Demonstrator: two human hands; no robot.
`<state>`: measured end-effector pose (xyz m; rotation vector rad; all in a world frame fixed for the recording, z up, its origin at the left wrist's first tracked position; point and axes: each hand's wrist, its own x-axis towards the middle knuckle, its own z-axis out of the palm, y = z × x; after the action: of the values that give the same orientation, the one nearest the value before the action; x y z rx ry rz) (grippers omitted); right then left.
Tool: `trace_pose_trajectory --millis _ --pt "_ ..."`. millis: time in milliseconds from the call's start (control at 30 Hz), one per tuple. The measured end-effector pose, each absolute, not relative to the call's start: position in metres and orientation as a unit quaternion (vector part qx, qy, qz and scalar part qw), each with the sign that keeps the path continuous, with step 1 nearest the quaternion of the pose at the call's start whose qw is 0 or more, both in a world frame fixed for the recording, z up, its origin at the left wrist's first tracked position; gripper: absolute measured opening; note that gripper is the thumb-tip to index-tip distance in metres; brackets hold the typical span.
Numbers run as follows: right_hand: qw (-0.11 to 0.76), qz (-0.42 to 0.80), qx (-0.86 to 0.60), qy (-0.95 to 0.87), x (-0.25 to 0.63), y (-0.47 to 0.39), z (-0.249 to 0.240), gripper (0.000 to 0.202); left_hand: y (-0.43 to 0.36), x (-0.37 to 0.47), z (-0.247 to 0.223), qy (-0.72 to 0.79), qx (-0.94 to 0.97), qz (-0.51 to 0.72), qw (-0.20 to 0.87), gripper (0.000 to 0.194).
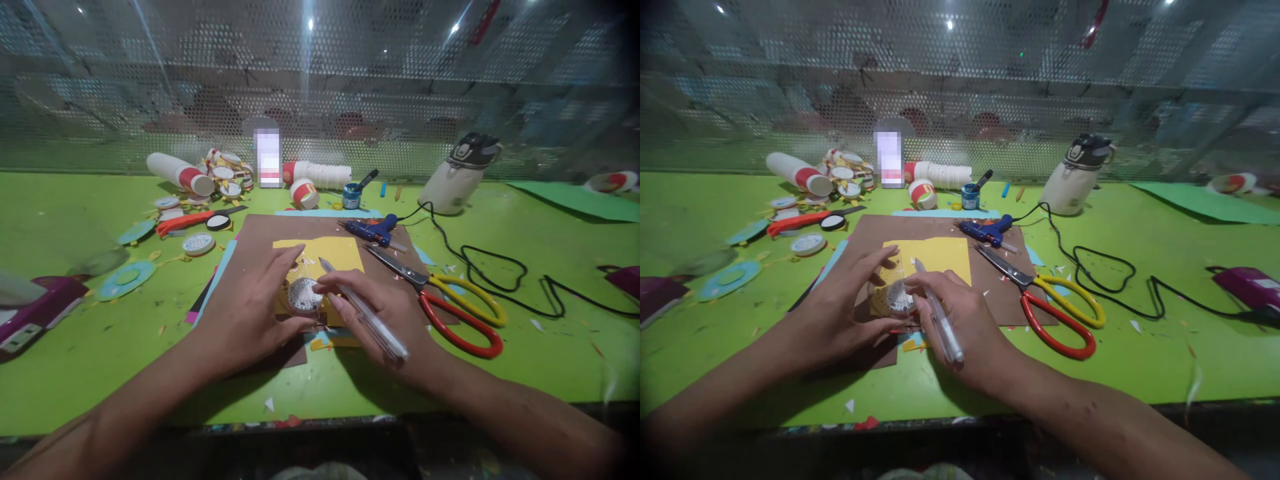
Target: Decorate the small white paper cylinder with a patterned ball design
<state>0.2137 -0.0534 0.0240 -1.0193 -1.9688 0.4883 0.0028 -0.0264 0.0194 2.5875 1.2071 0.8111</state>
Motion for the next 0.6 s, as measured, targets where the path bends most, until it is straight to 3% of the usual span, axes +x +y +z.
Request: trace_pose_trajectory --millis 600 --pt "0.430 0.193 -0.383 -0.794 0.2176 -0.0573 0.0227 0.023 -0.0264 0.0063 0.0188 0.419 0.866 0.261 0.082 0.078"
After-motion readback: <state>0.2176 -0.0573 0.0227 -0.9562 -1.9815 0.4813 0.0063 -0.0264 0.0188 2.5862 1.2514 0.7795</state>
